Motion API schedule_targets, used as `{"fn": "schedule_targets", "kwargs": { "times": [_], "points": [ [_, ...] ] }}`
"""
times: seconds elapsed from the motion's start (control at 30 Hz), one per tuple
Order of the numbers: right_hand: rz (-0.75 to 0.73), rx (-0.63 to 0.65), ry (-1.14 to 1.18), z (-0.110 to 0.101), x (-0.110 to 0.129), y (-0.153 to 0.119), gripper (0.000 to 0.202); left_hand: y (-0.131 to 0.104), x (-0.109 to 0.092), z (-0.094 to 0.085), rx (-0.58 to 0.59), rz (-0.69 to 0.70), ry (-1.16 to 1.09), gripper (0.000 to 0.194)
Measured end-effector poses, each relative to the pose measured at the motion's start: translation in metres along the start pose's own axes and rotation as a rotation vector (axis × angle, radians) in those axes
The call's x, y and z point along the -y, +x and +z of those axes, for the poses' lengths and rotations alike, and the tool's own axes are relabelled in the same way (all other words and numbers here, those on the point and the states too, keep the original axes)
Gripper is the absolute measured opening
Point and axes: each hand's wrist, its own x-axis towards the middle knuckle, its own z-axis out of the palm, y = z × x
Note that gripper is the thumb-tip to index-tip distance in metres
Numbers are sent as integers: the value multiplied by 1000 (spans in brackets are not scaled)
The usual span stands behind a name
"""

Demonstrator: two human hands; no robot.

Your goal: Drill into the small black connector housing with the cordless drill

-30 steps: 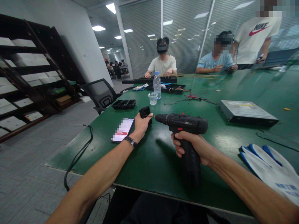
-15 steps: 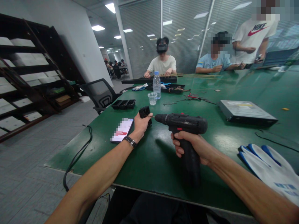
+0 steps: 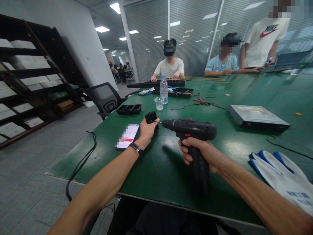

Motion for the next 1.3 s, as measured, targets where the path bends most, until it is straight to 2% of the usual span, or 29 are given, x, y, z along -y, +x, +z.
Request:
{"fn": "schedule_targets", "kwargs": {
  "times": [0.8, 1.3],
  "points": [
    [2, -14, -3, 0, 0, -1, 20, 2, 4, -1, 13, 11, 3, 43],
    [-1, -8, -2, -1, -1, 0, 17, -2, -2, -1, 12, -3, -2, 42]
  ]
}}
